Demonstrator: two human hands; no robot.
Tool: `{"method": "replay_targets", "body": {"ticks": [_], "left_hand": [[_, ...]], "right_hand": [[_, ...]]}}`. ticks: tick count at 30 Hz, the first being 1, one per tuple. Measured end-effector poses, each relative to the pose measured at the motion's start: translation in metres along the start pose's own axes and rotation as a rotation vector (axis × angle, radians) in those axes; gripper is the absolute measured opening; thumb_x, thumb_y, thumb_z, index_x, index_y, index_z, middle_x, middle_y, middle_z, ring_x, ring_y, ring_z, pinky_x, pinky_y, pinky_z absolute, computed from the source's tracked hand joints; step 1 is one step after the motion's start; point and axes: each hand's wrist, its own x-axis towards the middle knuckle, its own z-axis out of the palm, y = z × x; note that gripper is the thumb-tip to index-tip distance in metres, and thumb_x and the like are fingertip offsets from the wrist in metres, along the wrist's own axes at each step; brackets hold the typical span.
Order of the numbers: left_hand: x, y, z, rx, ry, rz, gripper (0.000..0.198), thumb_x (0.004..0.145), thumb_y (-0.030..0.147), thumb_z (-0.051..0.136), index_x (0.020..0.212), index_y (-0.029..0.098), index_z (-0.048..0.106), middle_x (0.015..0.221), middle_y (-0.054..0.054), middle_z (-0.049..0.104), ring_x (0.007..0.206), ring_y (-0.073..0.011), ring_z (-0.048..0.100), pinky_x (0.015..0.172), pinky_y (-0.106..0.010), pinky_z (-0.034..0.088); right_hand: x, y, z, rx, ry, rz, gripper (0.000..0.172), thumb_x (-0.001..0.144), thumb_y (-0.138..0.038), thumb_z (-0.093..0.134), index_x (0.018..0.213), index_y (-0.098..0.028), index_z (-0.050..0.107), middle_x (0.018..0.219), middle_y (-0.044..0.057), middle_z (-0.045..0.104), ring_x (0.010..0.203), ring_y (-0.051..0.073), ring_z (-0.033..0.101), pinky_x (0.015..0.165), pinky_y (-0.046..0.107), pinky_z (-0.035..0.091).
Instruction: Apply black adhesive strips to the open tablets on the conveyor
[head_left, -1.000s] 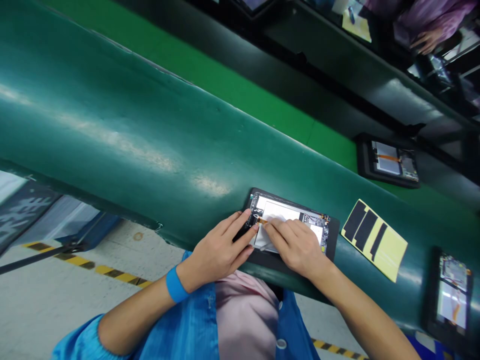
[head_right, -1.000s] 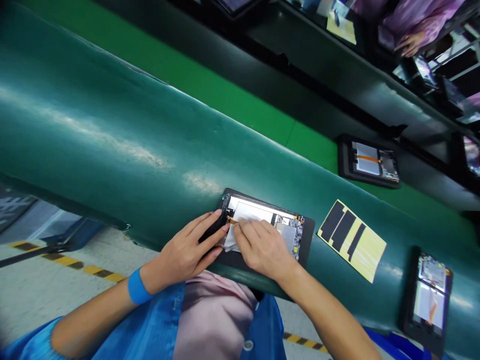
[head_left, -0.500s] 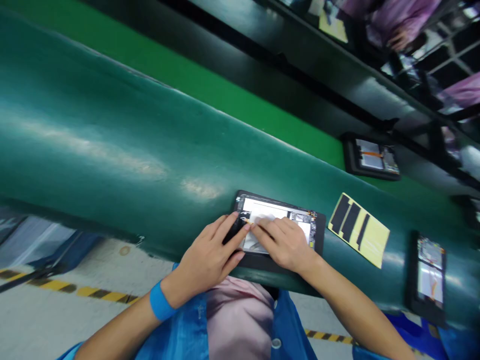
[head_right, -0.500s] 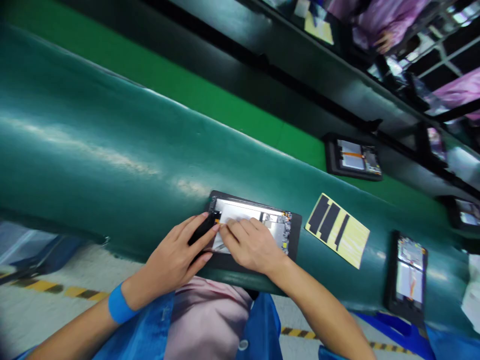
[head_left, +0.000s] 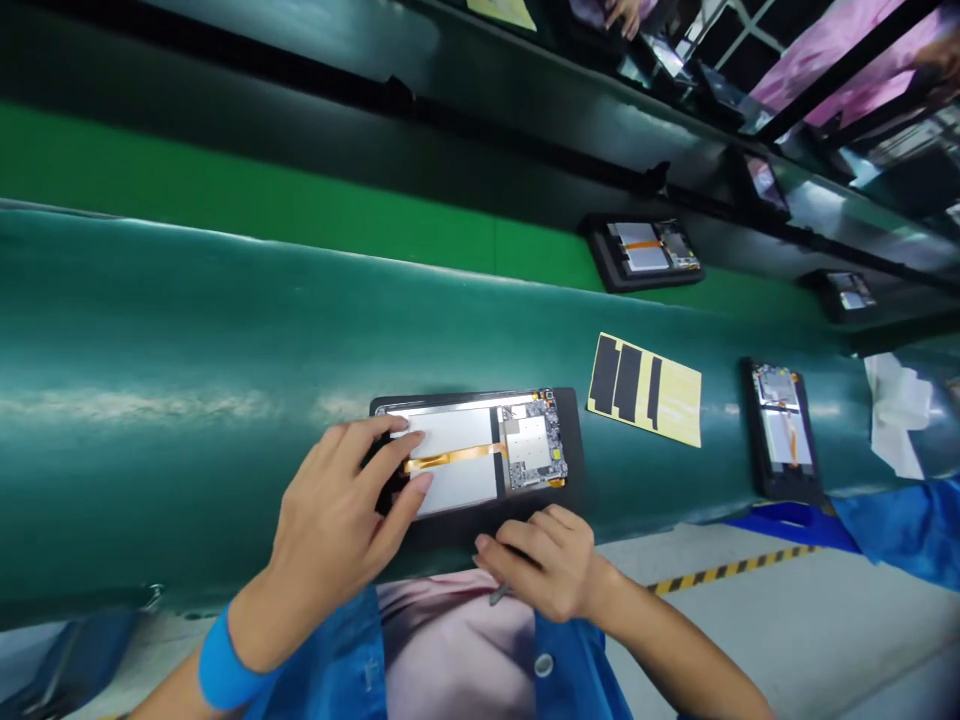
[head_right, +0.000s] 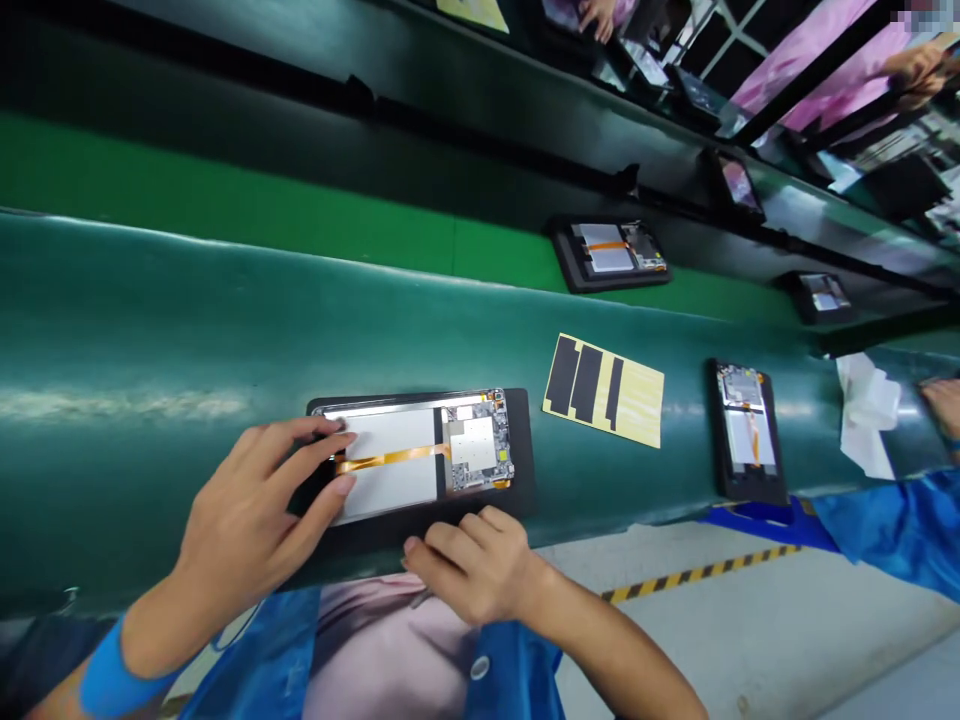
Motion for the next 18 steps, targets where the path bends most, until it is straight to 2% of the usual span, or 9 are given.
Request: {"method": "replay_targets", "body": {"ticks": [6,10,14,18], "left_hand": [[0.029,0.008,0.005,0.071,-0.163,-0.024,0.032,0.101,0.039,0.045,0.094,0.018,0.068,0.095,-0.01,0.063,0.085,-0.0261,0.058,0.07,-0.039,0.047],[0.034,0.01,0.006,0.065,-0.246,-0.048,0.031,0.1,0.037,0.045,0.083,0.02,0.065,0.088,-0.008,0.062,0.081,-0.0246,0.057,0.066,-0.037,0.044],[0.033,0.013,0.005,0.047,-0.265,-0.044,0.033,0.101,0.035,0.043,0.079,0.021,0.063,0.083,-0.006,0.063,0.076,-0.0233,0.057,0.065,-0.036,0.041],[0.032,0.015,0.004,0.076,-0.279,-0.017,0.035,0.102,0.034,0.041,0.078,0.021,0.062,0.08,-0.006,0.062,0.075,-0.0238,0.057,0.065,-0.037,0.041]], "right_hand": [[-0.022,0.016,-0.003,-0.11,0.053,0.187,0.015,0.095,-0.024,0.066,0.108,-0.019,0.072,0.082,0.002,0.071,0.064,0.012,0.058,0.058,0.03,0.038],[-0.033,0.025,0.001,-0.134,0.117,0.364,0.025,0.094,-0.022,0.066,0.119,-0.02,0.07,0.087,0.006,0.072,0.072,0.015,0.064,0.061,0.029,0.043],[-0.039,0.032,0.001,-0.037,0.173,0.571,0.027,0.094,-0.022,0.065,0.121,-0.021,0.07,0.093,0.008,0.069,0.078,0.018,0.066,0.066,0.03,0.05],[-0.037,0.035,-0.001,-0.043,0.107,0.527,0.026,0.095,-0.025,0.064,0.12,-0.021,0.072,0.093,0.006,0.067,0.074,0.016,0.063,0.066,0.029,0.049]]}}
